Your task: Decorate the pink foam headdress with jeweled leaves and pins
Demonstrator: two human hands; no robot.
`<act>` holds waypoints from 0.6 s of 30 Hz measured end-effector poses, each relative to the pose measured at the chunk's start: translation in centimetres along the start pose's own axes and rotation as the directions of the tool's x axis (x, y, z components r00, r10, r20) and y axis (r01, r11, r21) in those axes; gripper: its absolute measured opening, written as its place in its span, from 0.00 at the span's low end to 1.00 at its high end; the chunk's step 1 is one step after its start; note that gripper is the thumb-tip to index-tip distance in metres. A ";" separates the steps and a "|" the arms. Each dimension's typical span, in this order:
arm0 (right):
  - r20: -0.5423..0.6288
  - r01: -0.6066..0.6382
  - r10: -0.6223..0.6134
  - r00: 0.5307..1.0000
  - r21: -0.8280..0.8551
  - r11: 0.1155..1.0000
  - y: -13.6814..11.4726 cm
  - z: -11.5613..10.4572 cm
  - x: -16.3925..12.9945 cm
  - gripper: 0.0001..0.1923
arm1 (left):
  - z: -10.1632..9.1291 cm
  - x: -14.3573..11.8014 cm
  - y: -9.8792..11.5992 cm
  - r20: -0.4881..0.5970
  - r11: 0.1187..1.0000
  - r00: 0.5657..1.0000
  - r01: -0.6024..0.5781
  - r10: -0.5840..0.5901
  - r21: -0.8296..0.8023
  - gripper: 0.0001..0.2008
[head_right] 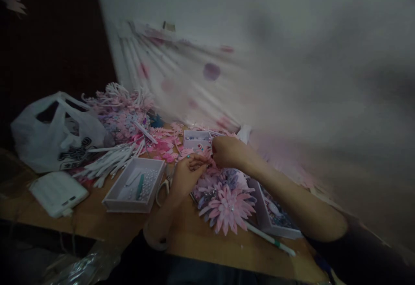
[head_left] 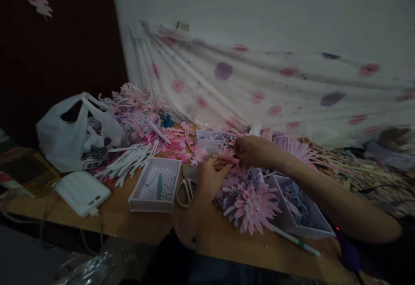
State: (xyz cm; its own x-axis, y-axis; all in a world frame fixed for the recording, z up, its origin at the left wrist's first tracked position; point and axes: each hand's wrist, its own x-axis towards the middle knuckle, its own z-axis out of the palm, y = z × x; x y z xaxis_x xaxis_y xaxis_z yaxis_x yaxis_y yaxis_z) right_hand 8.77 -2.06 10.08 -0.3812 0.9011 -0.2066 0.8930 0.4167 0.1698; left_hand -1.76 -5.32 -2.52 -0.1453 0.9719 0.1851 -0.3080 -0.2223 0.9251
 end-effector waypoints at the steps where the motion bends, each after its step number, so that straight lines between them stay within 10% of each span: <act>1: 0.012 -0.001 0.001 1.000 0.018 1.000 0.0 0.0 0.0 0.04 | 0.0 0.0 0.1 -0.006 1.000 1.000 -0.002 0.002 0.002 0.07; 18: -0.149 0.177 -0.158 0.976 0.118 0.977 0.0 -1.5 -0.3 0.05 | -0.5 -0.2 0.3 -0.088 0.998 0.994 -0.065 0.063 -0.024 0.06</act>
State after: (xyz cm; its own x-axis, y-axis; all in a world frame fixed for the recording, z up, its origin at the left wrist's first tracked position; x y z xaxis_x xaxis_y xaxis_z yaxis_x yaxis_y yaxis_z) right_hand 8.54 -2.13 11.58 -0.5491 0.8314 -0.0853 0.8336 0.5522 0.0154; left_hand -2.27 -5.59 -2.47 -0.2464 0.9455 0.2128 -0.3207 -0.2867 0.9027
